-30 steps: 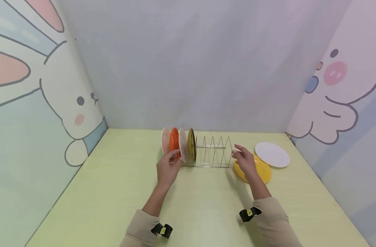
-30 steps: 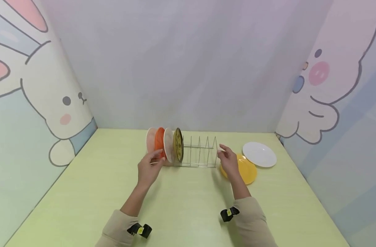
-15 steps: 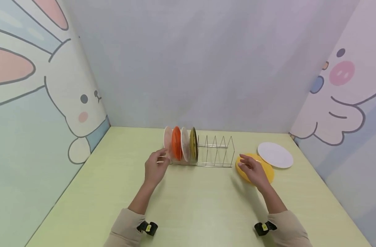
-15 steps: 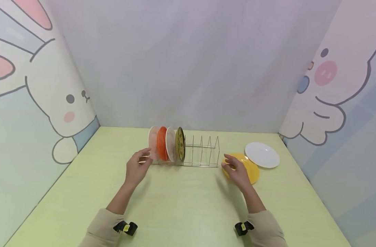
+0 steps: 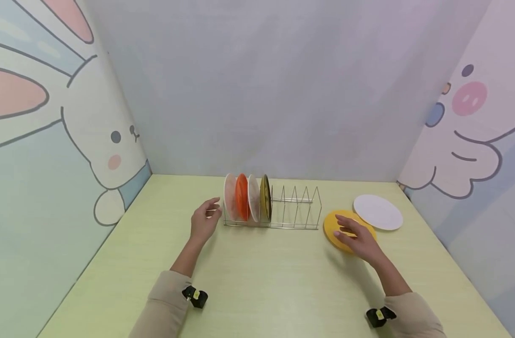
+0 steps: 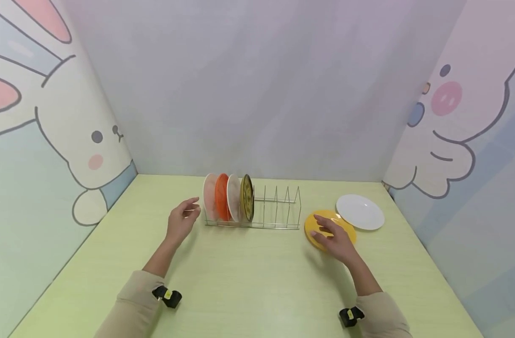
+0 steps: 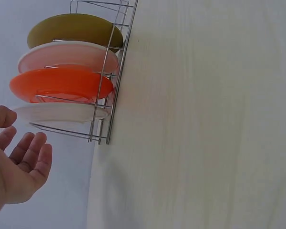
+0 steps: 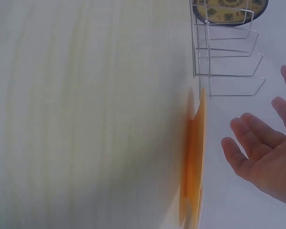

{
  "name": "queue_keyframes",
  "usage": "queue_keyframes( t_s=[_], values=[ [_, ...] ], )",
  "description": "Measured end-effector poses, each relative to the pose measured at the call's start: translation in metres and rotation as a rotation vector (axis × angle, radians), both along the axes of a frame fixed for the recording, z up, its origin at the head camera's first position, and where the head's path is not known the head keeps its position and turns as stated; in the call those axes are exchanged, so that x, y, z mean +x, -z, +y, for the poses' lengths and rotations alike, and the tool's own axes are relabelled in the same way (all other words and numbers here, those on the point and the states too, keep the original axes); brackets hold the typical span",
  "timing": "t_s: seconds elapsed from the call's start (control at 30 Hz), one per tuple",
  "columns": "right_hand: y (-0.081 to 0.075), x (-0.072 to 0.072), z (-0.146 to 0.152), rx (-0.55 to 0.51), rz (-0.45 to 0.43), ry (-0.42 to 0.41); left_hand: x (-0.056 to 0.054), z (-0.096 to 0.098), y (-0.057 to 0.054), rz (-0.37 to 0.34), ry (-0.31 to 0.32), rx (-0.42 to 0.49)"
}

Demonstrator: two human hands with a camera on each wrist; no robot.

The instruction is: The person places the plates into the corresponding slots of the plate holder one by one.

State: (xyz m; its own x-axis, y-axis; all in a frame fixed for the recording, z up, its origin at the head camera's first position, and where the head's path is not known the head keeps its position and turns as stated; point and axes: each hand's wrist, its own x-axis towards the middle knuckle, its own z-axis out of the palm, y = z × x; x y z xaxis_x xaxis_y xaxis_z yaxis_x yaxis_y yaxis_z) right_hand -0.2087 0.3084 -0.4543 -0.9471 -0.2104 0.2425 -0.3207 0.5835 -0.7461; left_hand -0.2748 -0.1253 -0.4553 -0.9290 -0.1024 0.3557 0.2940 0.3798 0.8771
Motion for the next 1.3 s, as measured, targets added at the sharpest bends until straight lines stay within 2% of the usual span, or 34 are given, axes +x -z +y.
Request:
queue_keyframes(
  t_s=[0.13, 0.27, 0.37, 0.47, 0.67, 0.8, 0.93, 1.03, 1.17, 1.3],
  values=[
    [-0.004, 0.002, 0.005, 0.011, -0.023, -0.023, -0.01, -0.003, 0.005, -0.053, 0.036, 0.047],
    [-0.011, 0.005, 0.005, -0.013, -0.072, -0.05, -0.02, -0.004, 0.01, -0.143, 0.089, 0.165],
    [-0.001, 0.0, 0.01, 0.024, -0.091, -0.062, -0.026, -0.004, 0.013, -0.219, 0.132, 0.268],
    [0.014, -0.008, 0.016, 0.099, -0.092, -0.052, -0.031, -0.004, 0.015, -0.265, 0.156, 0.332],
    [0.024, -0.017, 0.014, 0.277, -0.028, -0.041, -0.036, -0.001, 0.017, -0.28, 0.176, 0.334],
    [0.027, -0.018, 0.014, 0.336, -0.008, -0.032, -0.037, 0.001, 0.016, -0.303, 0.189, 0.359],
    [0.026, -0.019, 0.012, 0.374, -0.042, 0.003, -0.037, 0.0, 0.014, -0.334, 0.229, 0.4],
    [0.025, -0.018, 0.011, 0.39, -0.076, 0.027, -0.038, -0.001, 0.012, -0.351, 0.246, 0.393],
    [0.023, -0.017, 0.009, 0.397, -0.112, 0.049, -0.04, -0.003, 0.011, -0.368, 0.248, 0.377],
    [0.023, -0.017, 0.008, 0.412, -0.103, 0.053, -0.042, -0.003, 0.012, -0.376, 0.254, 0.371]
  ],
)
